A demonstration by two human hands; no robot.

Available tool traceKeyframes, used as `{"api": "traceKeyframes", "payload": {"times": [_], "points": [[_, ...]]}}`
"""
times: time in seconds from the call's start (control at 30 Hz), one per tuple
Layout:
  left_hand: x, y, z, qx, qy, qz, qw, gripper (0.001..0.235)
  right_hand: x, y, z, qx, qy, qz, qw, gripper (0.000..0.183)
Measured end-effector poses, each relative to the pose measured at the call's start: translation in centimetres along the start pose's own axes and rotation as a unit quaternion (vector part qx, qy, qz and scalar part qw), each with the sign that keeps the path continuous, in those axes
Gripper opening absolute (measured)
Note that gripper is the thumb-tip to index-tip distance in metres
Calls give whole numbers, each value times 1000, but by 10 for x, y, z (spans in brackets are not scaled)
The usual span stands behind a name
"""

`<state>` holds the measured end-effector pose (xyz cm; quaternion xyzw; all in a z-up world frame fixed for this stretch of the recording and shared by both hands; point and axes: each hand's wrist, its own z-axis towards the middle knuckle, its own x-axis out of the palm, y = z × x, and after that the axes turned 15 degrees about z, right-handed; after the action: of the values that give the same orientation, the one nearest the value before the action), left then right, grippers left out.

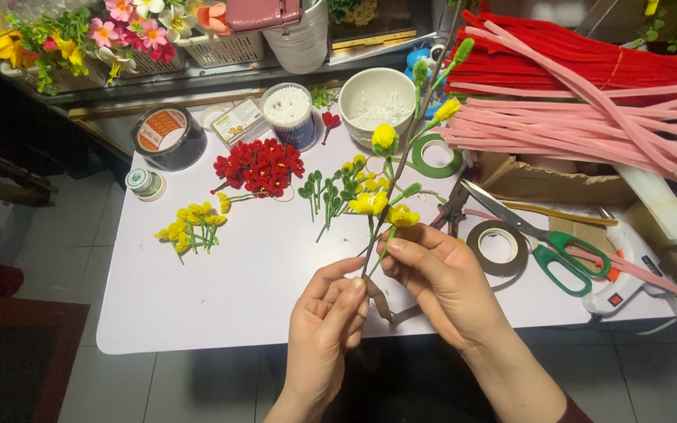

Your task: Assembling artificial flower branches by attaching yellow flower heads to a stem using floral tape.

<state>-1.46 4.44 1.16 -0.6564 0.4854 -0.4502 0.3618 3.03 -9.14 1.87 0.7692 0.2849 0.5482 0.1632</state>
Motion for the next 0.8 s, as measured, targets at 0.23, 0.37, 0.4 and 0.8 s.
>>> {"api": "traceKeyframes", "payload": {"times": [0.23,0.37,0.4,0.8], "points": [[0,5,3,-46,-12,3,999,14,-9,-7,-1,-5,21,3,1000,14],[2,2,2,-55,-6,12,998,12,-10,-11,-4,-1,9,0,1000,15],[2,1,2,-48,0,9,999,13,-10,-12,-4,-3,12,-2,1000,15],[2,4,4,-28,-7,32,999,14,-16,-19,-1,-28,17,-5,999,17]]}}
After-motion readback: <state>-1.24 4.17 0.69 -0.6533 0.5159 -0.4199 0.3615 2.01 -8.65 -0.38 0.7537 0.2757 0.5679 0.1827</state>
